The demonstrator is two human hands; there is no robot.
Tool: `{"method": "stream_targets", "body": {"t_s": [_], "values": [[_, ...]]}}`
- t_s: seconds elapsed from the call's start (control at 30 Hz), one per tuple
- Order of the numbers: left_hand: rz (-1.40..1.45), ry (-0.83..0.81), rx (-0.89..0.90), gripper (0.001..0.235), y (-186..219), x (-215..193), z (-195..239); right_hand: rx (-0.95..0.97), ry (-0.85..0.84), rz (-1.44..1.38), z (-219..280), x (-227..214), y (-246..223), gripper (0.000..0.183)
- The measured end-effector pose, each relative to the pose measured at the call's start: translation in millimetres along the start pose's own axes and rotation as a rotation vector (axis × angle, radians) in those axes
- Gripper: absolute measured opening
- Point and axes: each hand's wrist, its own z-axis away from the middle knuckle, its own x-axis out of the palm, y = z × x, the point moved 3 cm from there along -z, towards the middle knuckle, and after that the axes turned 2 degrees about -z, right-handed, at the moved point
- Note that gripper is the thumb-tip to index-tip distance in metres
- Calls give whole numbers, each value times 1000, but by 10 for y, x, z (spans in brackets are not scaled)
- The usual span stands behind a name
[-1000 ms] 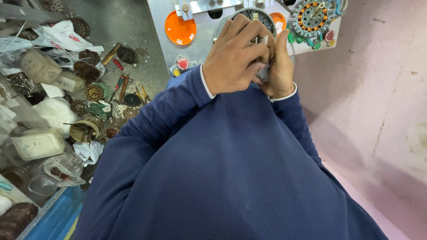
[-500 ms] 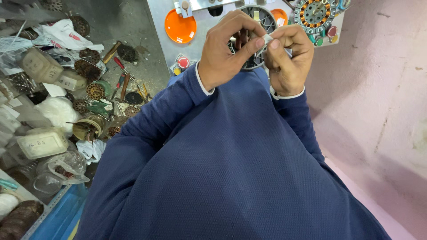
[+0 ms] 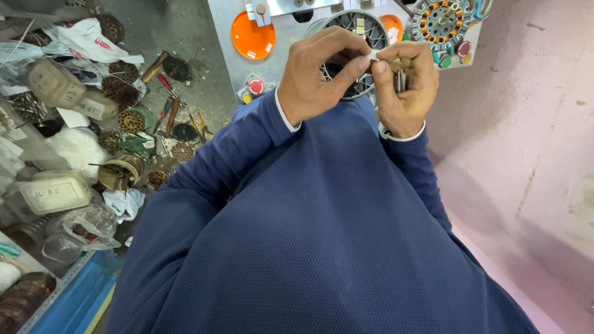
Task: The person assembles a stator by hand, inserting small components into the slots and wrapping them with tape before removing the completed unit from the machine.
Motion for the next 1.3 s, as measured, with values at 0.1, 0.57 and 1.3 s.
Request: {"method": "stream_targets", "body": {"t_s": [0.1,0.57,1.3], "values": [[-20,-25,27,10,21,-3,-11,-36,-4,0,9,-22,45,16],[-213,36,214,17,29,-19,74,7,-40,106,-14,99,-132,13],[-232,-174,-31,108,-605,138,140,128,-39,72,-104,-6,182,10]]}}
